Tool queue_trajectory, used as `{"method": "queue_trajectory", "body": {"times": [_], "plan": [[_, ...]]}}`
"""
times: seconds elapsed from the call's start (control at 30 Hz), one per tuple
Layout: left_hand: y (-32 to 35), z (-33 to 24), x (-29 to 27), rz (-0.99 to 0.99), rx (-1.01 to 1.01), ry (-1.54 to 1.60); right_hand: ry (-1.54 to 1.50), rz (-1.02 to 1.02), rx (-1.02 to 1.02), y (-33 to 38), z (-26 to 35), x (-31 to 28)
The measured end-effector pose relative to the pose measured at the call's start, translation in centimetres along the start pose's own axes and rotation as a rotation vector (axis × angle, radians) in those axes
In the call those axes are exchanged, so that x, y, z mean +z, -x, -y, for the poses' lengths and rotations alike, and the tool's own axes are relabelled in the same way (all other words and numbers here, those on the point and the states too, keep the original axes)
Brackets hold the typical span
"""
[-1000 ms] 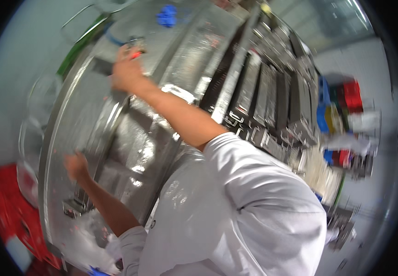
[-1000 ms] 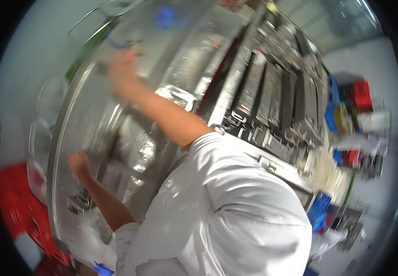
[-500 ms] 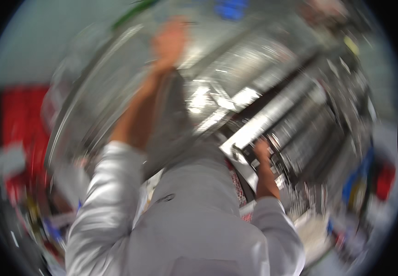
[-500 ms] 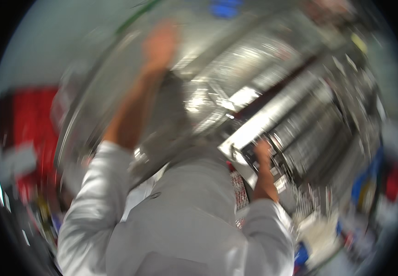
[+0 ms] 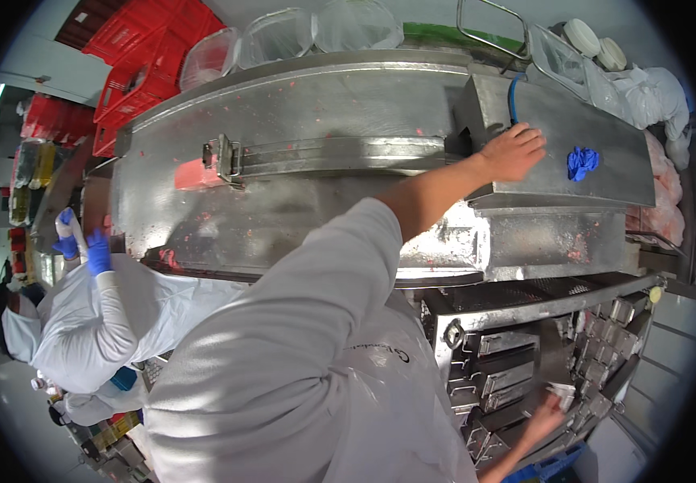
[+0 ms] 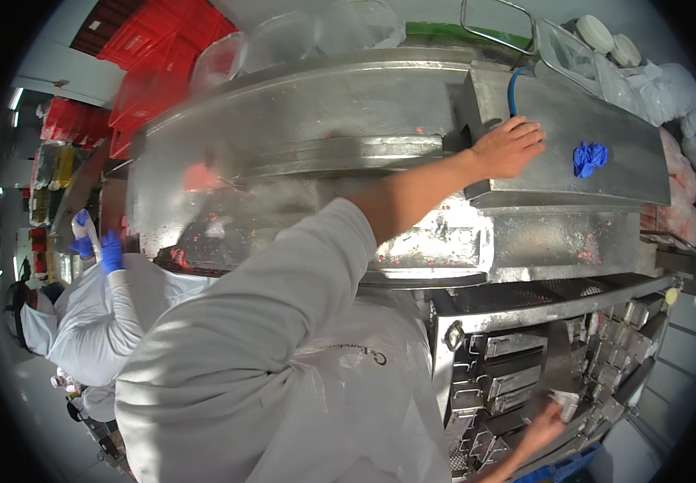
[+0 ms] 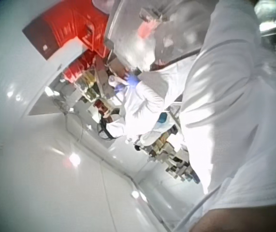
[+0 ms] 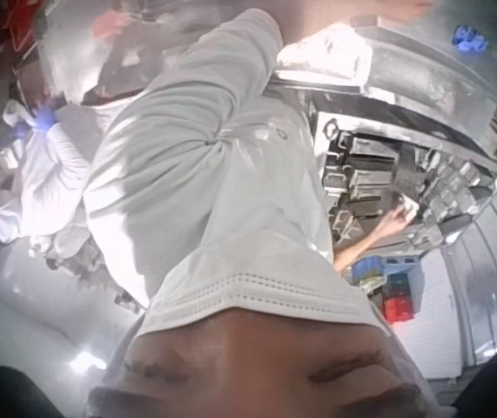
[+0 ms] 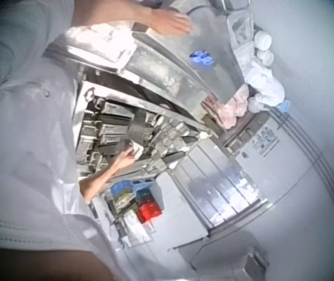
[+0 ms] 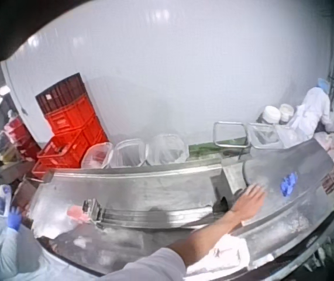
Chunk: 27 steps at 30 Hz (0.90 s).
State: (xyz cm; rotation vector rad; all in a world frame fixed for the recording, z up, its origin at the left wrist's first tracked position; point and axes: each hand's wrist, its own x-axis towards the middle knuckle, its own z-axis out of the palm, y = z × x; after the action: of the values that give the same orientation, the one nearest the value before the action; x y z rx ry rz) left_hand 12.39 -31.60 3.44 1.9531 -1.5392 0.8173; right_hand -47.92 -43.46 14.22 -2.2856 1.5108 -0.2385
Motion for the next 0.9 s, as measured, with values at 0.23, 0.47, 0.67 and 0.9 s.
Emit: {"method": "queue_trajectory", "body": {"times": [0.23,0.47,0.67,0.9], "plan": [[-6.0,3.1,4.1,0.09,1.002,0.441,0.484,-0.715,-0.592,-4.7,6.5,-22.7],[-11.1,-2.4,7.1,0.425,0.108,0.015,0.615,-0.613,-0.674,-4.2,28.2,-29.5],[-3.8,-10.9,-9.3,0.472,-1.034,2.099,0.464,-0.123,-1.74,2.4,44.1,-8.9],[10.6,-8.9,-23.2,0.088,-1.363,2.606,0.466,0.602,-2.179,4.9,46.6,13.3]]}}
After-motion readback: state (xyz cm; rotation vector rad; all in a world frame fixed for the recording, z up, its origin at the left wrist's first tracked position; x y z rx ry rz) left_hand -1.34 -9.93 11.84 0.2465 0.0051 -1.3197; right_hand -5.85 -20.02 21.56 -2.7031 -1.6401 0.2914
